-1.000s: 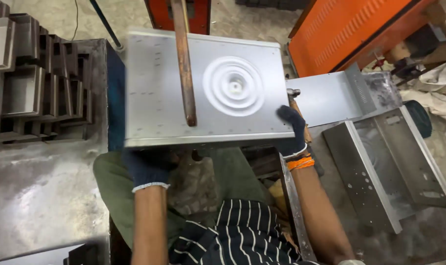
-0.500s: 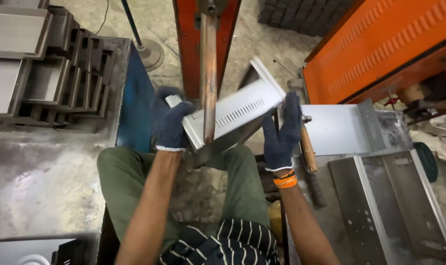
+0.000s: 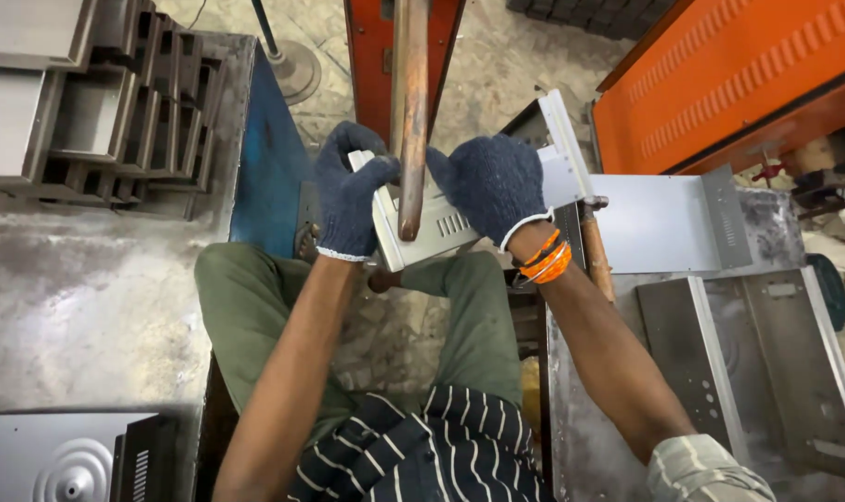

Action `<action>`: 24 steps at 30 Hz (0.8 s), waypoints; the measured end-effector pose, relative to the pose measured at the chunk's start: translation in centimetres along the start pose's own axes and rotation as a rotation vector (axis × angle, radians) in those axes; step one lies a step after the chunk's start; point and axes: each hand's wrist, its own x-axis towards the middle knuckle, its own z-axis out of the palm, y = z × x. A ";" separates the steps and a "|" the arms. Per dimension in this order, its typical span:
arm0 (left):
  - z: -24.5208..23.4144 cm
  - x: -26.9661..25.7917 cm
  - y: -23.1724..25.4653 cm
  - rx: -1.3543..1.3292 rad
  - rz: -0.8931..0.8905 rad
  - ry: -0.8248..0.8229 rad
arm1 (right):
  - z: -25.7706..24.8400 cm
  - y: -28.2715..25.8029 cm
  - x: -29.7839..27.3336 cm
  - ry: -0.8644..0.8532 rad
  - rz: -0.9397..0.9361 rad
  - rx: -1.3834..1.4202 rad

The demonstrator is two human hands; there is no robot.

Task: Spot welding sheet metal components to assemble a small industrial enclosure.

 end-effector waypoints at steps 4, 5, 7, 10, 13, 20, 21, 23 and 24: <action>0.6 -0.4 -0.1 -0.016 0.024 0.013 | -0.5 -0.1 -0.4 -0.014 0.035 -0.116; 0.6 -0.4 -0.2 -0.014 0.029 0.025 | -0.3 0.1 -0.6 0.013 0.001 -0.116; 0.6 -0.8 -0.5 -0.011 0.033 0.040 | 0.1 0.4 -0.8 0.037 -0.035 -0.115; 0.4 -1.1 -0.9 -0.013 0.042 0.040 | 0.5 0.6 -1.0 0.075 -0.061 -0.120; 0.3 -1.5 -1.2 -0.009 0.047 0.031 | 0.5 0.6 -1.5 0.039 -0.036 -0.118; 0.8 -1.9 -1.5 -0.008 0.025 0.032 | 0.4 0.8 -1.7 0.047 -0.061 -0.108; 0.9 -1.9 -1.4 0.027 0.038 0.033 | 0.3 0.8 -1.7 0.046 -0.069 -0.107; 1.0 -2.0 -1.3 0.035 0.033 0.036 | -0.1 0.5 -1.8 0.036 -0.058 -0.109; 1.0 -2.0 -1.3 0.041 0.029 0.035 | -0.3 0.3 -1.9 0.029 -0.046 -0.113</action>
